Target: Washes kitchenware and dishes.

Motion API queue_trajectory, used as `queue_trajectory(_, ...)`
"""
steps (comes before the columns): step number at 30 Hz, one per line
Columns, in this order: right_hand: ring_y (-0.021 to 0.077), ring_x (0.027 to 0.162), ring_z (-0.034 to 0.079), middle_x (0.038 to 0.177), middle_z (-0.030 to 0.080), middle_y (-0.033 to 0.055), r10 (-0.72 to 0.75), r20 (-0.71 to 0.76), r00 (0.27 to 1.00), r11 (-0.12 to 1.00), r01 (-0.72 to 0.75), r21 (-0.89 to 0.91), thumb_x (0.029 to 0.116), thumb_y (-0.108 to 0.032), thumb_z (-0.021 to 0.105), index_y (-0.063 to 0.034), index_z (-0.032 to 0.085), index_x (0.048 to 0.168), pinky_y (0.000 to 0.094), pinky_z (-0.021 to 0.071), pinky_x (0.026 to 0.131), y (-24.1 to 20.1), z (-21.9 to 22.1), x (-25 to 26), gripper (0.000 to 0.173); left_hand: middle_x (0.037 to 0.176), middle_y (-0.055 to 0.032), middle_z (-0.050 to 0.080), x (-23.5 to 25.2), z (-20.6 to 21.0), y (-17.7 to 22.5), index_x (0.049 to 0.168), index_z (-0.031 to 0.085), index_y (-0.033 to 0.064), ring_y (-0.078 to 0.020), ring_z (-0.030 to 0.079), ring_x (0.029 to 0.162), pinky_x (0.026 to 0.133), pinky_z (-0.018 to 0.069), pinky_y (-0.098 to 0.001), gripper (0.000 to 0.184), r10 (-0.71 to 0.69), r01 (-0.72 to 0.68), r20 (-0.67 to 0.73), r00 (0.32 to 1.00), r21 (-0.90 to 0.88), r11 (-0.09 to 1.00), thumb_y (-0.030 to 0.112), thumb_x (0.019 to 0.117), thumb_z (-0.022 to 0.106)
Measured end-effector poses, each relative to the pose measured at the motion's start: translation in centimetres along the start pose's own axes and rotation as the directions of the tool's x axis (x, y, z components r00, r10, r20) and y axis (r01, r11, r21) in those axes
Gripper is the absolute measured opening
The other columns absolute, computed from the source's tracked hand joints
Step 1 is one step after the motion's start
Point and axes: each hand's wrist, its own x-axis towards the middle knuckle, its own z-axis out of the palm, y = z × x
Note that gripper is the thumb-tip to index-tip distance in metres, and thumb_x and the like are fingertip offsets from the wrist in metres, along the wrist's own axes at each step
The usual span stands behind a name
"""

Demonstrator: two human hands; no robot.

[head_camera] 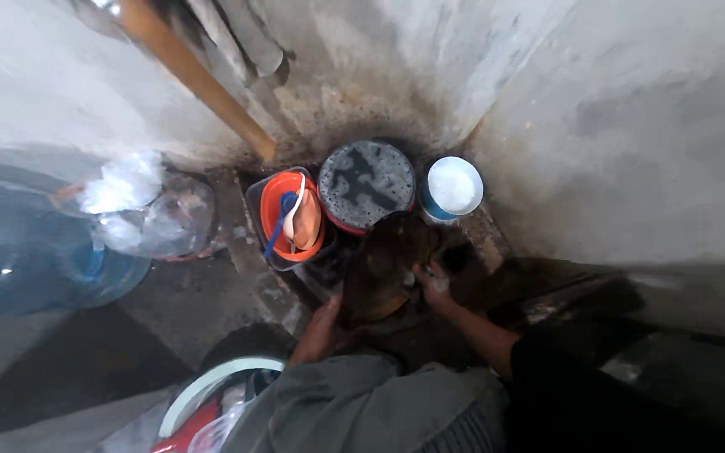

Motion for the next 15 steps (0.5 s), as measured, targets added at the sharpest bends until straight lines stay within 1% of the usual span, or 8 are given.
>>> queue_trajectory(2,0.0231,0.113,0.066,0.129,0.065,0.0186,-0.049,0.008,0.999,0.999,0.049,-0.012,0.1022,-0.023,0.064,-0.0027,0.050,0.146,0.0423,0.0552,0.098,-2.4,0.8,-0.6,0.051,0.119,-0.0091,0.059,-1.1,0.3,2.5,0.146,0.035,-0.0011,-0.0091,0.063,0.102,0.087,0.0570,-0.0282,0.056,0.033,-0.035,-0.026,0.999,-0.099,0.995,0.043,0.1116,0.027)
queue_trajectory(3,0.0241,0.115,0.065,0.132,0.064,0.0188,-0.078,0.009,0.997,0.997,0.078,-0.028,0.1023,-0.024,0.064,-0.0037,0.050,0.147,0.0435,0.0537,0.100,-3.8,1.2,-0.9,0.051,0.124,-0.0100,0.063,-1.7,0.3,4.0,0.149,0.034,0.0036,-0.0152,0.068,0.105,0.087,0.0616,-0.0344,0.060,-0.002,-0.003,-0.035,0.999,-0.139,0.990,0.046,0.1078,0.040)
queue_trajectory(5,0.0253,0.120,0.063,0.135,0.063,0.0182,-0.156,0.033,0.987,0.984,0.158,-0.085,0.1030,-0.029,0.063,-0.0058,0.049,0.149,0.0453,0.0517,0.104,-6.2,1.6,-0.8,0.053,0.122,-0.0115,0.069,-2.2,0.2,7.6,0.149,0.041,0.0033,-0.0199,0.073,0.104,0.088,0.0642,-0.0373,0.059,-0.011,0.016,-0.078,0.997,0.072,0.997,0.036,0.1036,0.059)
queue_trajectory(7,0.0282,0.122,0.063,0.134,0.065,0.0193,-0.266,0.075,0.961,0.939,0.276,-0.206,0.1035,-0.033,0.062,-0.0038,0.053,0.145,0.0487,0.0497,0.106,-8.4,1.7,0.3,0.052,0.113,-0.0113,0.071,-2.1,-0.1,10.7,0.140,0.054,0.0041,-0.0165,0.072,0.097,0.087,0.0610,-0.0382,0.045,0.045,0.027,-0.156,0.987,0.432,0.902,0.034,0.1067,0.055)
queue_trajectory(8,0.0292,0.124,0.062,0.134,0.065,0.0196,-0.327,0.106,0.939,0.899,0.343,-0.271,0.1036,-0.035,0.061,-0.0027,0.056,0.143,0.0501,0.0483,0.108,-9.4,1.6,1.3,0.051,0.113,-0.0129,0.070,-2.0,-0.1,11.7,0.140,0.055,0.0049,-0.0169,0.072,0.097,0.088,0.0606,-0.0393,0.043,0.072,0.038,-0.197,0.978,0.504,0.863,0.034,0.1082,0.052)
queue_trajectory(11,0.0308,0.127,0.061,0.136,0.064,0.0169,-0.448,0.129,0.884,0.802,0.462,-0.378,0.1029,-0.036,0.062,-0.0061,0.060,0.140,0.0528,0.0475,0.109,-11.1,1.2,5.1,0.048,0.125,-0.0180,0.066,-1.1,0.1,12.8,0.155,0.041,0.0111,-0.0215,0.073,0.100,0.089,0.0621,-0.0425,0.049,0.201,0.000,-0.293,0.935,0.566,0.824,0.031,0.1105,0.047)
queue_trajectory(13,0.0290,0.119,0.066,0.131,0.067,0.0154,-0.456,0.045,0.889,0.831,0.443,-0.337,0.1047,-0.034,0.059,-0.0080,0.062,0.136,0.0524,0.0517,0.103,-11.8,1.2,6.6,0.041,0.120,-0.0187,0.069,0.6,-0.1,12.1,0.159,0.036,0.0196,-0.0263,0.073,0.099,0.089,0.0608,-0.0490,0.052,0.307,-0.026,-0.342,0.888,0.629,0.777,0.033,0.1100,0.047)
queue_trajectory(15,0.0282,0.107,0.069,0.121,0.070,0.0153,-0.451,-0.011,0.892,0.852,0.427,-0.304,0.1058,-0.035,0.057,-0.0099,0.064,0.132,0.0520,0.0548,0.096,-12.1,1.4,7.0,0.037,0.108,-0.0200,0.072,2.9,-0.6,11.5,0.160,0.034,0.0204,-0.0310,0.073,0.092,0.086,0.0592,-0.0536,0.054,0.439,-0.080,-0.347,0.829,0.703,0.707,0.033,0.1095,0.049)
